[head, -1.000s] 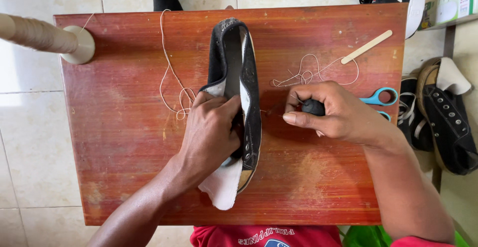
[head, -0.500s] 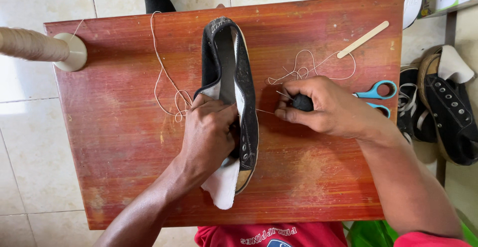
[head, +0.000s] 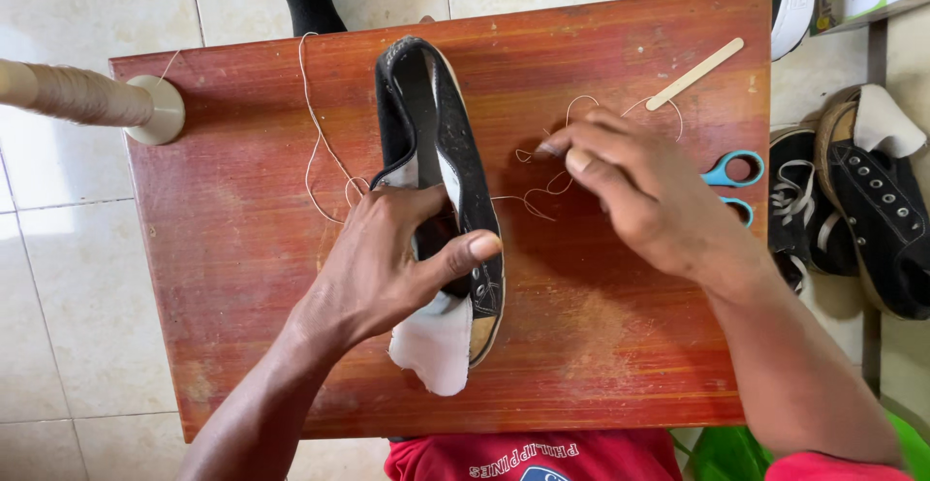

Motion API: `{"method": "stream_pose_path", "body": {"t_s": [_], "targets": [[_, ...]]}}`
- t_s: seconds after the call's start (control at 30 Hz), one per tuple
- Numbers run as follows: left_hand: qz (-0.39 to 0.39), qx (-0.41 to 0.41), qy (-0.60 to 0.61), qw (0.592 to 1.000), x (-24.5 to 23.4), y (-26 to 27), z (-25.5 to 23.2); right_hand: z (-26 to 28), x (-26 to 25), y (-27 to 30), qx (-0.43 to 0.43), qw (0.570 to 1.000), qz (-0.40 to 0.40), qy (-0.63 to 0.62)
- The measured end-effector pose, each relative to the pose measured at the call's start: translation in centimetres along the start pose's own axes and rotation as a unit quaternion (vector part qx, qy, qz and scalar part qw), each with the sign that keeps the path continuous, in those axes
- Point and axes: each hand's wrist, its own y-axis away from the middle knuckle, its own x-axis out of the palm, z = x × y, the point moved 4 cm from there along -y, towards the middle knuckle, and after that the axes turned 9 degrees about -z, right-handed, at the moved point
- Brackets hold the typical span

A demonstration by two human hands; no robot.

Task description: The person is repairing a black canvas shoe by hand-sewing the sole to the upper. They use a needle and white thread, repeatedly piercing the shoe's edge and pulling the thread tight to secure the layers together.

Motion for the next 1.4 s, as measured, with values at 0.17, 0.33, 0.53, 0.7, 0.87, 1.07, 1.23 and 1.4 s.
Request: {"method": "stream_pose_path", "body": {"t_s": [0.17, 0.33, 0.53, 0.7, 0.87, 1.07, 1.23, 1.4], "targets": [[-0.047, -0.12, -0.118, 0.985, 2.4, -0.8, 1.7, 0.4, 2.1, 0.1, -0.107, 0.987, 0.036, 0.116], [-0.036, -0.083, 0.003, 0.996, 1.8, -0.5, 2.2, -0.2, 2.4, -0.4, -0.044, 0.995, 0.042, 0.084], [-0.041, -0.127, 0.109, 0.985, 1.0, 0.8, 4.4, 0.0, 2.3, -0.6, -0.091, 0.995, 0.022, 0.031], [-0.032, -0.145, 0.152, 0.977, 1.0, 1.2, 5.6, 1.3, 2.4, -0.5, -0.125, 0.992, 0.012, 0.018], [-0.031, -0.108, 0.2, 0.973, 0.9, 1.2, 5.8, 1.5, 3.0, -0.7, -0.135, 0.99, 0.0, 0.034], [-0.03, -0.078, 0.175, 0.981, 0.8, 1.0, 5.6, 1.5, 3.0, -0.7, -0.139, 0.99, -0.01, 0.029], [-0.038, -0.038, 0.156, 0.986, 0.6, 0.9, 5.3, 1.4, 3.0, -0.7, -0.141, 0.989, -0.007, 0.04], [-0.036, -0.046, 0.153, 0.987, 0.6, 0.9, 5.4, 1.2, 3.1, -0.7, -0.147, 0.988, -0.01, 0.04]]}}
